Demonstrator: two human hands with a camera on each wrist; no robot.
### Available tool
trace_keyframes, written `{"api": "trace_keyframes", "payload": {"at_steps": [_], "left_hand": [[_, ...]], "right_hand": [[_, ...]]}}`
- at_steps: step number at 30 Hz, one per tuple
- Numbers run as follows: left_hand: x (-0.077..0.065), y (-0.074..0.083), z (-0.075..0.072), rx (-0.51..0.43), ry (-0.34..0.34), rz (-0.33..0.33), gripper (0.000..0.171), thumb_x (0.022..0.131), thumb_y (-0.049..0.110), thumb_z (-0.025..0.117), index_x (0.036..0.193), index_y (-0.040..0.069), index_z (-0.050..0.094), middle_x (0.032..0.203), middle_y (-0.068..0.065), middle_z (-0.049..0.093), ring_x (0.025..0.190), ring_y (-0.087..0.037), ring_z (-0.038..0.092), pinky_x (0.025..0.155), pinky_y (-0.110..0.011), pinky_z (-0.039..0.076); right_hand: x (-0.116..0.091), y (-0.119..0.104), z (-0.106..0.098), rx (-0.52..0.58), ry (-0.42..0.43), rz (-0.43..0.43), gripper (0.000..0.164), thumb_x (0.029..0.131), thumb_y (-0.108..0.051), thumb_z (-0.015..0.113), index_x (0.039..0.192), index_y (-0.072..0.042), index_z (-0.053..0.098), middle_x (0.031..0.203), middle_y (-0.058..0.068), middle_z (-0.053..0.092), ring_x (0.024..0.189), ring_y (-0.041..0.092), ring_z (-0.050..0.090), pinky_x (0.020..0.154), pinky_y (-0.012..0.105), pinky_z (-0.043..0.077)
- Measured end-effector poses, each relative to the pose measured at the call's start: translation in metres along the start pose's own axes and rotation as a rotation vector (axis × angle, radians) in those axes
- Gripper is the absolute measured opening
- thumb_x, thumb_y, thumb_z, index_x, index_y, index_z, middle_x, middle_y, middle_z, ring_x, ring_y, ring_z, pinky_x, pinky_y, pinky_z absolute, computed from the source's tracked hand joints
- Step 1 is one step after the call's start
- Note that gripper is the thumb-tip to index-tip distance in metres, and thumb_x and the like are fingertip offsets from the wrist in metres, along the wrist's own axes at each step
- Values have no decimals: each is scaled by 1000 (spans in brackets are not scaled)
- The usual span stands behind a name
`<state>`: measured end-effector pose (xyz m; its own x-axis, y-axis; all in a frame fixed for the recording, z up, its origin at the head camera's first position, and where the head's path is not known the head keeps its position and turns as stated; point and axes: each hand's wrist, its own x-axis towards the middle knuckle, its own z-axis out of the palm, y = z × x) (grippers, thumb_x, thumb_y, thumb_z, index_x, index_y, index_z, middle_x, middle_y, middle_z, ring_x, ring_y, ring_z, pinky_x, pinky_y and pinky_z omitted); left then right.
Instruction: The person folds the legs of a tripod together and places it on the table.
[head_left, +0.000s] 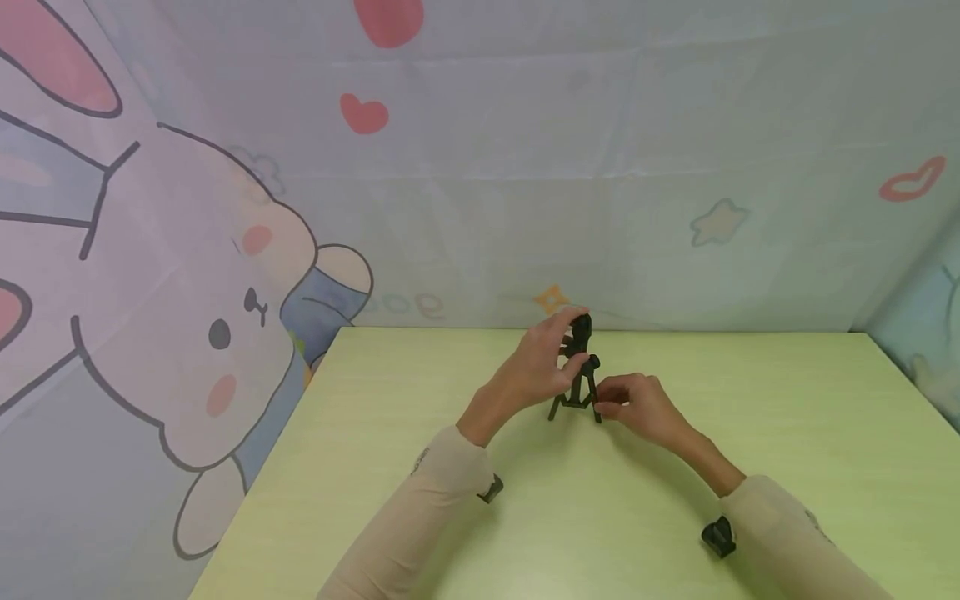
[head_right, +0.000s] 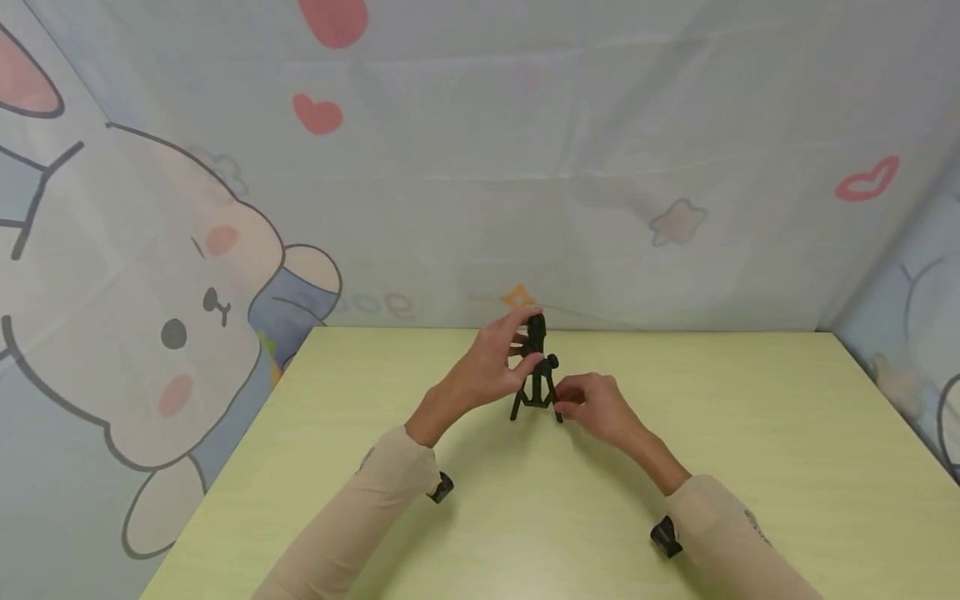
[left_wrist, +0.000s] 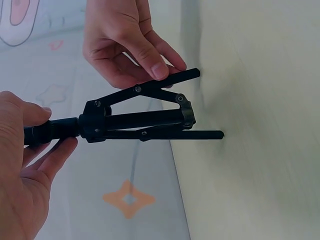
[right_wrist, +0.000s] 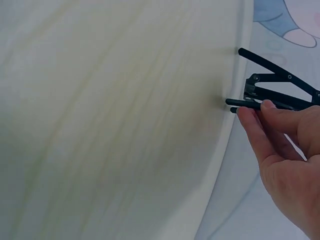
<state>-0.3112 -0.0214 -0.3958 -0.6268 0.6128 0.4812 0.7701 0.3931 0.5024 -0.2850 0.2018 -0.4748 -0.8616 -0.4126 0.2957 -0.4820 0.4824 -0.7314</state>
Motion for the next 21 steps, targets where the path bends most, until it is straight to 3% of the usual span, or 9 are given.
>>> {"api": "trace_keyframes", "payload": {"at_steps": [9, 17, 21], "left_hand": [[-1, 1, 1, -15, 1, 3, 60, 102, 6, 66, 155, 4, 39, 154, -13, 49, 111, -28, 68, 89, -31, 58], [1, 4, -1, 31, -10, -5, 57, 102, 8, 64, 154, 5, 40, 154, -11, 50, 120, -24, 63, 89, -21, 54], [0, 3, -1, 20, -3, -6, 57, 102, 8, 65, 154, 6, 41, 154, -10, 50, 115, -23, 66, 84, -20, 55]], "right_hand": [[2, 3, 0, -28, -26, -46, 10, 91, 8, 74, 100, 2, 77, 90, 10, 77, 87, 24, 76, 75, 39, 63], [4, 5, -1, -46, -47, -62, 11, 91, 7, 74, 100, 1, 78, 89, 8, 77, 87, 22, 76, 76, 38, 62], [5, 7, -1, -29, -60, -67, 12, 92, 7, 74, 101, 0, 78, 90, 8, 77, 89, 24, 76, 76, 36, 62]]}}
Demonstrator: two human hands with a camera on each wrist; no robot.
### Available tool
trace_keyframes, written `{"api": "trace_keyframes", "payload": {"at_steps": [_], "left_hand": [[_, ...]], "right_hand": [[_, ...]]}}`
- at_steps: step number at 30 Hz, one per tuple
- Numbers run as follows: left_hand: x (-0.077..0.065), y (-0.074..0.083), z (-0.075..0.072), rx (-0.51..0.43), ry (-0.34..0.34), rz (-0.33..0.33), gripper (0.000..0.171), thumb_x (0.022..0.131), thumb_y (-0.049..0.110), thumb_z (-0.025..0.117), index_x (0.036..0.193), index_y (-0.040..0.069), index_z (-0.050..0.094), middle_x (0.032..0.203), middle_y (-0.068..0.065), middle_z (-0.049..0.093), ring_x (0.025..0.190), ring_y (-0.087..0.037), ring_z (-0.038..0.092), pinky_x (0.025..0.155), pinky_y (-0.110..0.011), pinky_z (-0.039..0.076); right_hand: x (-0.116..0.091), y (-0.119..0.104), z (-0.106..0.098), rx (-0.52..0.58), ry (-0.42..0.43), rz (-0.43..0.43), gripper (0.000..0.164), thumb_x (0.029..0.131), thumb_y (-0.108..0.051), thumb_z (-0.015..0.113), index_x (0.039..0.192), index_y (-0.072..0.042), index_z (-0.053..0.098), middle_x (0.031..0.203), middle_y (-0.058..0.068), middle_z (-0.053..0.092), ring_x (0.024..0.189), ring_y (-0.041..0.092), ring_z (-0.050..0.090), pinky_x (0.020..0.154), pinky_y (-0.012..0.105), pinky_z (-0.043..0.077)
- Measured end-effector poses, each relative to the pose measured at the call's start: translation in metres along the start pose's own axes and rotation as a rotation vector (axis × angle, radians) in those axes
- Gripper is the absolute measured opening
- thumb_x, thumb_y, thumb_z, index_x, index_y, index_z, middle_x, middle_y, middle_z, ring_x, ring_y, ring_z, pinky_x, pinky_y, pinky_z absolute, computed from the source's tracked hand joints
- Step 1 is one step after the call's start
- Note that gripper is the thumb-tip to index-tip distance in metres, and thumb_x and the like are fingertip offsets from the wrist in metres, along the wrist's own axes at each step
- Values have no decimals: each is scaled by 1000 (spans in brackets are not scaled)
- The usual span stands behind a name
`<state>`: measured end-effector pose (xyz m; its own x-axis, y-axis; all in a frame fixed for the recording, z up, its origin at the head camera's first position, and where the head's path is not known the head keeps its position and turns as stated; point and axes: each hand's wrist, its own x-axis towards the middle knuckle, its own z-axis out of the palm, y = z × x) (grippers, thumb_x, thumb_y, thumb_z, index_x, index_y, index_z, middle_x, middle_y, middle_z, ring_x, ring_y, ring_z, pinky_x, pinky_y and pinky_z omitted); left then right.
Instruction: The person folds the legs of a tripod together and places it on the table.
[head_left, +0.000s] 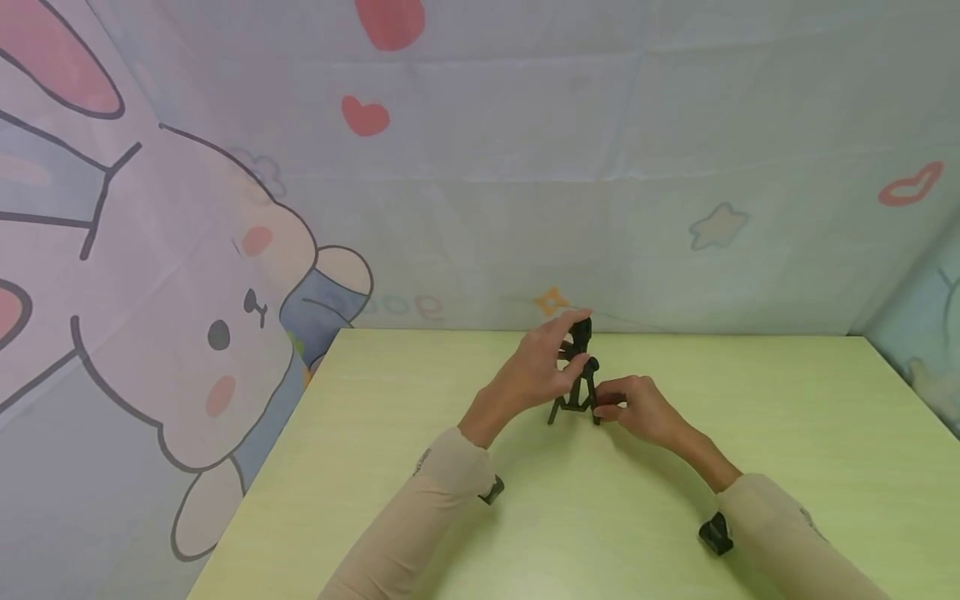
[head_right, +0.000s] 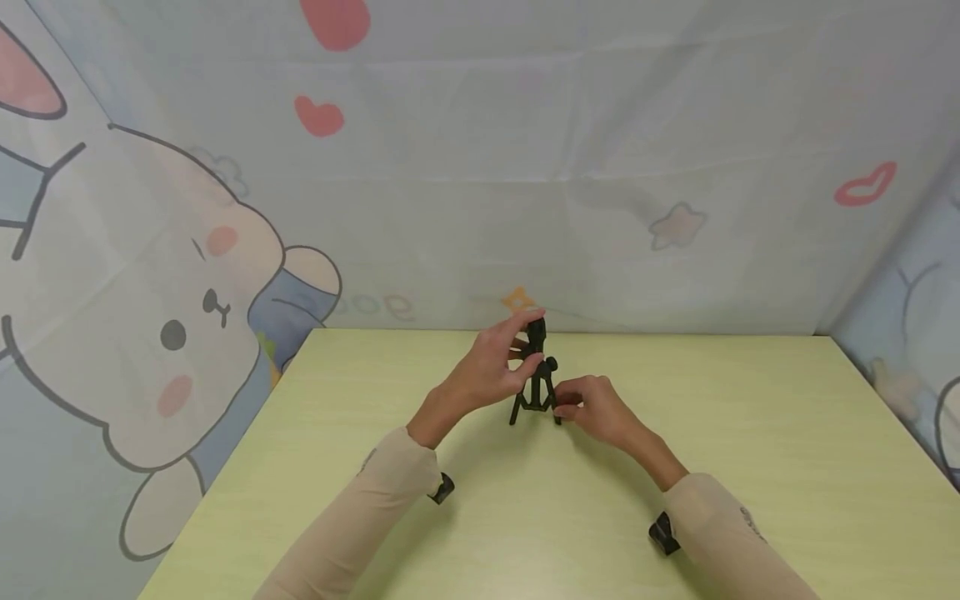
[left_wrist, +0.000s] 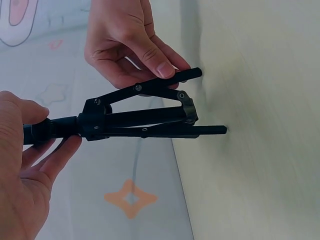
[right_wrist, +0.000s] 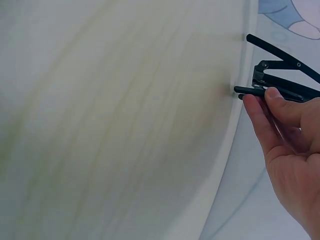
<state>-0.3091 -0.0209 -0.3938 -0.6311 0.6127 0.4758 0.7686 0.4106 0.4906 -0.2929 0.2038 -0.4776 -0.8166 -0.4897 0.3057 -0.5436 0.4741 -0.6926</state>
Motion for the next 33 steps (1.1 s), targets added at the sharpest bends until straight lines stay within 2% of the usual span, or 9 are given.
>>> {"api": "trace_keyframes", "payload": {"at_steps": [5, 10, 17, 26, 33], "left_hand": [[-1, -2, 0, -32, 10, 2, 58, 102, 7, 65, 155, 6, 41, 154, -11, 50, 109, -25, 69, 82, -19, 56], [-3, -4, 0, -48, 19, 6, 59, 102, 7, 65, 155, 7, 40, 151, -14, 52, 110, -26, 69, 82, -18, 56], [-6, -7, -1, -50, 28, 24, 60, 102, 7, 65, 156, 7, 39, 148, -16, 53, 110, -26, 69, 83, -20, 57], [-8, -10, -3, -65, 21, 35, 61, 102, 4, 64, 157, 7, 39, 154, -13, 49, 116, -27, 68, 87, -20, 57], [-7, -12, -7, -72, 26, 24, 60, 101, 2, 65, 156, 8, 41, 151, -13, 52, 112, -27, 69, 89, -21, 56]], "right_hand": [[2, 2, 1, 15, -12, -15, 13, 92, 7, 74, 101, 0, 78, 92, 8, 77, 90, 24, 76, 78, 38, 62], [4, 5, 0, 42, -33, -30, 14, 92, 7, 73, 104, -1, 77, 95, 10, 77, 93, 26, 75, 82, 41, 62], [8, 15, -1, 133, -76, 16, 18, 94, 2, 74, 111, -2, 77, 102, 12, 76, 97, 27, 74, 86, 35, 60], [11, 17, -3, 261, -180, 61, 22, 95, -1, 74, 117, -2, 74, 109, 17, 74, 103, 26, 72, 91, 33, 57], [15, 20, 0, 222, -197, -10, 24, 92, 3, 76, 116, 0, 75, 102, 15, 75, 97, 25, 73, 87, 35, 59]]}}
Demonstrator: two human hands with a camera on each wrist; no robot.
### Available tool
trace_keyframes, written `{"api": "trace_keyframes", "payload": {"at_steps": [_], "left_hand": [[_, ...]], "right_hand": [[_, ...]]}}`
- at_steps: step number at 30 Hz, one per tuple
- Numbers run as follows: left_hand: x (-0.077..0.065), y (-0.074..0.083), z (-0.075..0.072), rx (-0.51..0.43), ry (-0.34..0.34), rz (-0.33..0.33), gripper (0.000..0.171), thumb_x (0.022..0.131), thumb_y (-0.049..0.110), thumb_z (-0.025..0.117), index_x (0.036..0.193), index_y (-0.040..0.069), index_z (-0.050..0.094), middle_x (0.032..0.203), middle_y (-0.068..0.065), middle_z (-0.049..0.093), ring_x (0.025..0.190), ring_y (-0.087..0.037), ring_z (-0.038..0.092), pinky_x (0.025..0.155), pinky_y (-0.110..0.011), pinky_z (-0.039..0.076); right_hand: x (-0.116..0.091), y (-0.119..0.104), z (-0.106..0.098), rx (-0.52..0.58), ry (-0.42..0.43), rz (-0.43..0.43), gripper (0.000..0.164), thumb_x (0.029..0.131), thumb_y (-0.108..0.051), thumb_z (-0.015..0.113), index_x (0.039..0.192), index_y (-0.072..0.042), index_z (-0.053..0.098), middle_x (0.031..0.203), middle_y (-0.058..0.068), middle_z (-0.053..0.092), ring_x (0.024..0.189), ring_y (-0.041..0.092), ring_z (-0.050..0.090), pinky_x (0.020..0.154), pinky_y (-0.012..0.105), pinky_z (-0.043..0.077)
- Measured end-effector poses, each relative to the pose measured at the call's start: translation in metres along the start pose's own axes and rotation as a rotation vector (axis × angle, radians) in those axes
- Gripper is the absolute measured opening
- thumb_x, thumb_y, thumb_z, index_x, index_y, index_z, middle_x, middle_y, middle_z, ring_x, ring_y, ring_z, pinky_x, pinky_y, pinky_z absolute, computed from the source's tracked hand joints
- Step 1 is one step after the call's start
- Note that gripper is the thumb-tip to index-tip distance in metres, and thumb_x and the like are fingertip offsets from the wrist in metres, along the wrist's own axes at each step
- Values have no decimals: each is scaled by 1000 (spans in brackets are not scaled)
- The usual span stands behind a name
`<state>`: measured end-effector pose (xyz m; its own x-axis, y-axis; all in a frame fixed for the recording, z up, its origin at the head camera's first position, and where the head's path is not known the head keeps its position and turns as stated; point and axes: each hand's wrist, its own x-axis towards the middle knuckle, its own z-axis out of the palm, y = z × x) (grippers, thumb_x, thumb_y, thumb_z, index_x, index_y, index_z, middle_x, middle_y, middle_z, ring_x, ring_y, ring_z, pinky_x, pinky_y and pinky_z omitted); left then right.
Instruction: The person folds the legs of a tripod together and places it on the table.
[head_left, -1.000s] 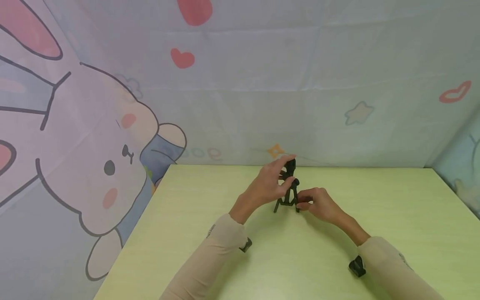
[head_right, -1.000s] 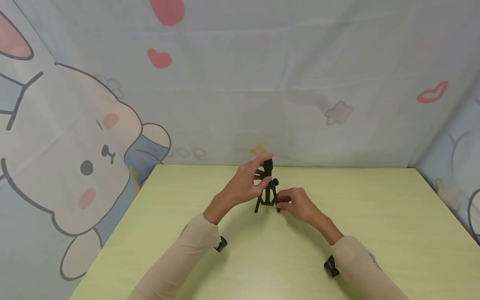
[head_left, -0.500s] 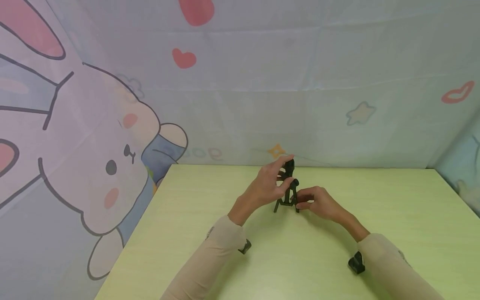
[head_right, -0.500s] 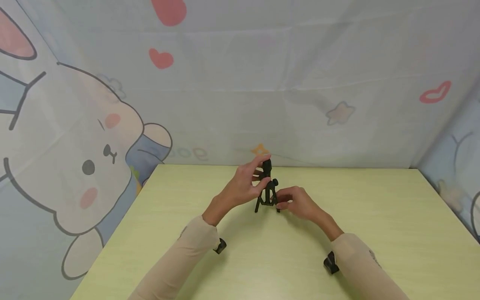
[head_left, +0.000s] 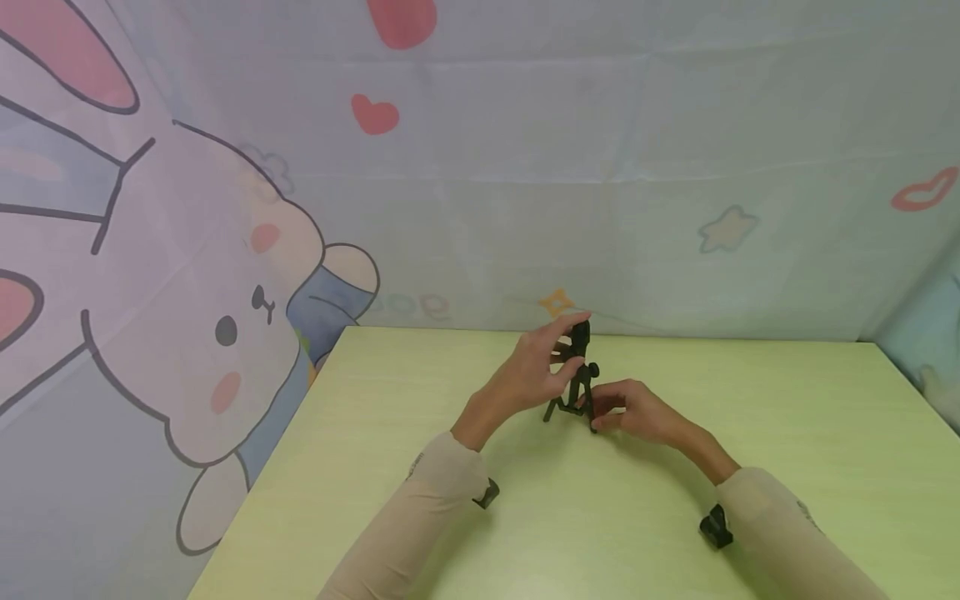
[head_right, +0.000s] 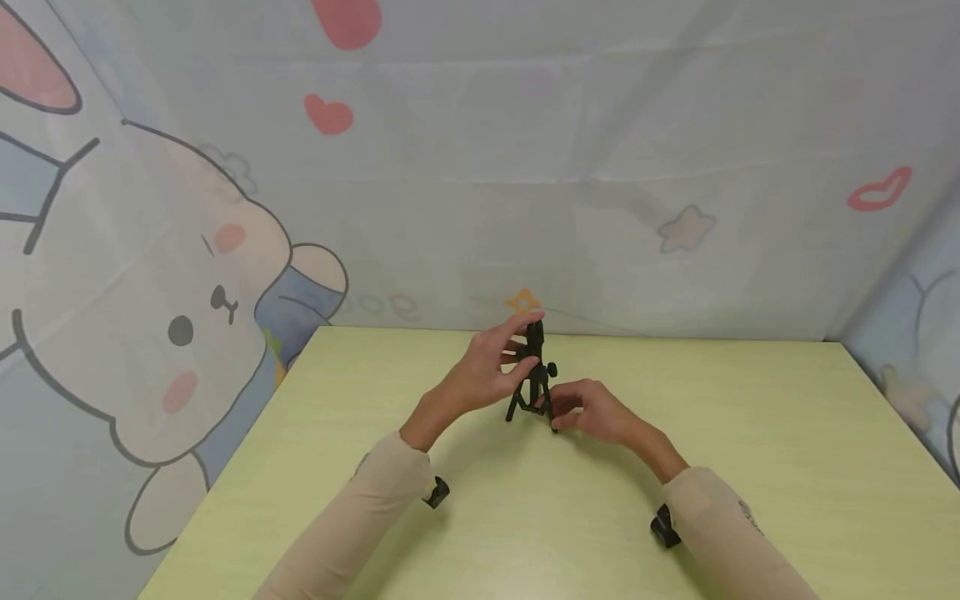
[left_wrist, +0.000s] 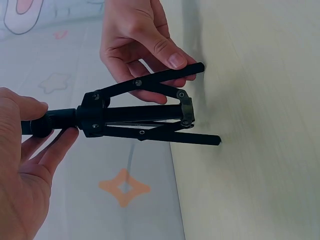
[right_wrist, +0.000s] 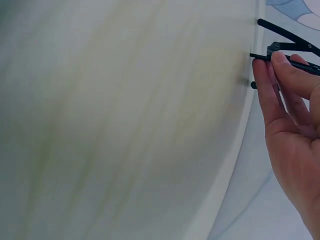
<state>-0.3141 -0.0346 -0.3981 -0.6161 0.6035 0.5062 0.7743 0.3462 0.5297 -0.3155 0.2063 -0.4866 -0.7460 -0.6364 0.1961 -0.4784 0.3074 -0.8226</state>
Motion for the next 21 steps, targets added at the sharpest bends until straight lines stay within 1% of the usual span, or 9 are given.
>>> {"api": "trace_keyframes", "payload": {"at_steps": [6, 9, 15, 21], "left_hand": [[-1, 0, 0, -19, 6, -8, 61, 101, 2, 66, 156, 9, 41, 148, -15, 54, 113, -28, 69, 88, -21, 56], [-1, 1, 0, -29, 3, -14, 61, 101, 3, 66, 156, 9, 41, 147, -15, 54, 115, -28, 68, 88, -20, 56], [-2, 3, 0, -52, -11, -17, 61, 102, 6, 65, 158, 9, 39, 145, -16, 55, 112, -27, 69, 89, -22, 57], [-3, 4, 0, -66, -5, -22, 62, 102, 5, 65, 158, 9, 38, 147, -16, 53, 116, -27, 68, 89, -22, 57]], "right_hand": [[2, 1, 2, -81, 18, -58, 21, 91, 3, 77, 112, -1, 76, 100, 12, 76, 95, 24, 73, 87, 36, 60], [2, -1, 2, -116, 27, -98, 19, 90, 4, 77, 109, 0, 76, 101, 12, 76, 94, 26, 74, 86, 39, 61], [4, -1, 3, -186, 64, -155, 16, 89, 6, 78, 103, -1, 77, 98, 8, 76, 90, 30, 75, 81, 42, 62], [6, -1, 3, -201, 67, -143, 18, 88, 6, 79, 103, -3, 79, 98, 4, 77, 89, 25, 76, 80, 39, 62]]}}
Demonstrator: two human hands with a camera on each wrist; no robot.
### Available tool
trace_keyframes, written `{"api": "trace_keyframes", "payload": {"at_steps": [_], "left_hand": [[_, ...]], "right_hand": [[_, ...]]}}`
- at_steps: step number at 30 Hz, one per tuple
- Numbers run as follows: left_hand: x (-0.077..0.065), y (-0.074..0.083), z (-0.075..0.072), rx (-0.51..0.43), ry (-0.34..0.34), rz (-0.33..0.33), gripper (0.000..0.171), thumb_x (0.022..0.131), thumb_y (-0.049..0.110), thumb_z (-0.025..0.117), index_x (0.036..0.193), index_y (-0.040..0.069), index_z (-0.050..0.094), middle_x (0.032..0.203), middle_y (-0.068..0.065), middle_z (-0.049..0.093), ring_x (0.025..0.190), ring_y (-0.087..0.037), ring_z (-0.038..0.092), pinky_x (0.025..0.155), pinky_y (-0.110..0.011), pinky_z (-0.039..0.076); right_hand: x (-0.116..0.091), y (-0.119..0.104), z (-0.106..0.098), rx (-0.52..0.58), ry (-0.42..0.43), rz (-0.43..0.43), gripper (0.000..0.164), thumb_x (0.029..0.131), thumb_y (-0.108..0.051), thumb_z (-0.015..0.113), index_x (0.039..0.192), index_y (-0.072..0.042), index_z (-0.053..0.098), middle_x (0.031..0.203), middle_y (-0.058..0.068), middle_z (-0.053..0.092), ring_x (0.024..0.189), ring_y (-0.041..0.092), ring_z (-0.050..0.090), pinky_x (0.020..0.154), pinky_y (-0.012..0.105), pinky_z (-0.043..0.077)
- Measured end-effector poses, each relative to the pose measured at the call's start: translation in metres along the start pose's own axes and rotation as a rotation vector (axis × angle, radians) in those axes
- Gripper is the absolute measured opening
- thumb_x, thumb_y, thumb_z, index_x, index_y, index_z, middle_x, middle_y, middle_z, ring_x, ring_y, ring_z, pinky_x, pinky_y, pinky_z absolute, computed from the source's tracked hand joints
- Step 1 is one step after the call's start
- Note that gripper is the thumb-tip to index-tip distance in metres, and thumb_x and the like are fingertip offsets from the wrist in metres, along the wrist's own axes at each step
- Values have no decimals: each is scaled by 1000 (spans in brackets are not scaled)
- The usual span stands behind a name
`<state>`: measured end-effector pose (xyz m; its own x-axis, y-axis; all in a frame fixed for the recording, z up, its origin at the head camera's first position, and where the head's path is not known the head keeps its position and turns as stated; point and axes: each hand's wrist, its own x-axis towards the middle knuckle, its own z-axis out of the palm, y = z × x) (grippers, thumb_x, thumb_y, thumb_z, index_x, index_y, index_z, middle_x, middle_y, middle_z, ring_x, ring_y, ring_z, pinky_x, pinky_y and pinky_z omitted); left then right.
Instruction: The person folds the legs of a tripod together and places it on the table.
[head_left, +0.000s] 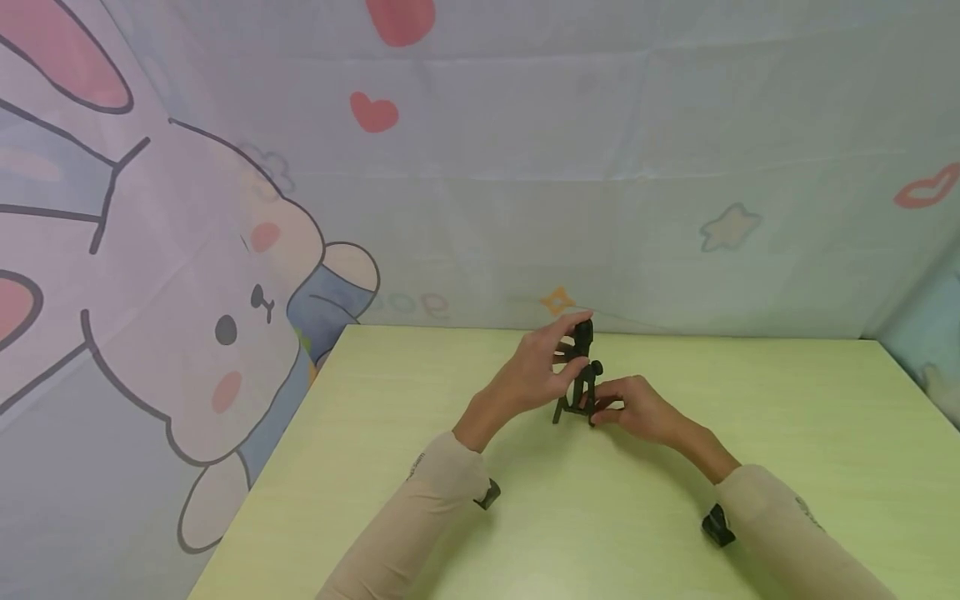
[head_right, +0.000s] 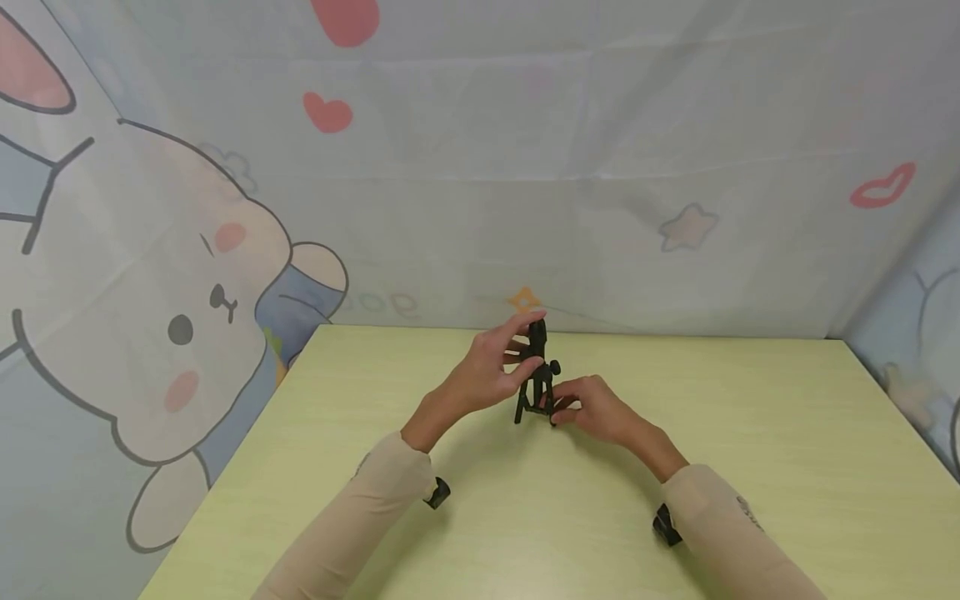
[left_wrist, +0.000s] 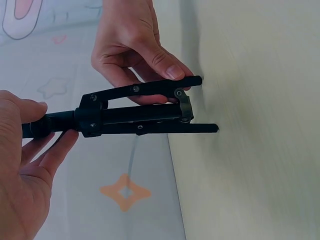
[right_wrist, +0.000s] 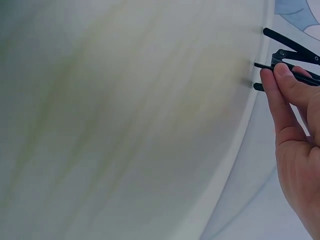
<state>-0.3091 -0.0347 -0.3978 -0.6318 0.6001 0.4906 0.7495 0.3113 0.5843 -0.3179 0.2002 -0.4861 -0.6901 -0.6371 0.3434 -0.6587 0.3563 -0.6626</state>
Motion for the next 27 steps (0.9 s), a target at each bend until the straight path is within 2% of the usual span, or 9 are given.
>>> {"api": "trace_keyframes", "payload": {"at_steps": [9, 20, 27], "left_hand": [[0, 0, 1, 1, -6, -1, 62, 102, 7, 66, 158, 9, 38, 146, -15, 54, 115, -27, 68, 87, -19, 56], [-1, 0, 0, 2, -2, -18, 63, 102, 11, 67, 158, 11, 38, 144, -14, 55, 118, -24, 65, 88, -21, 57], [-3, 1, -1, 7, -1, -35, 64, 101, 16, 70, 157, 11, 40, 134, -12, 60, 111, -20, 68, 89, -19, 56]], "right_hand": [[3, -2, -4, -19, -28, 14, 15, 87, 4, 80, 100, -3, 80, 94, 2, 78, 89, 18, 76, 80, 38, 62], [-3, 4, -2, 37, -28, 52, 18, 91, 2, 77, 109, -2, 78, 100, 6, 78, 93, 26, 76, 85, 40, 61], [-3, 2, -1, 13, -17, 49, 13, 93, 2, 76, 103, -6, 76, 97, 2, 77, 92, 22, 76, 83, 38, 62]]}}
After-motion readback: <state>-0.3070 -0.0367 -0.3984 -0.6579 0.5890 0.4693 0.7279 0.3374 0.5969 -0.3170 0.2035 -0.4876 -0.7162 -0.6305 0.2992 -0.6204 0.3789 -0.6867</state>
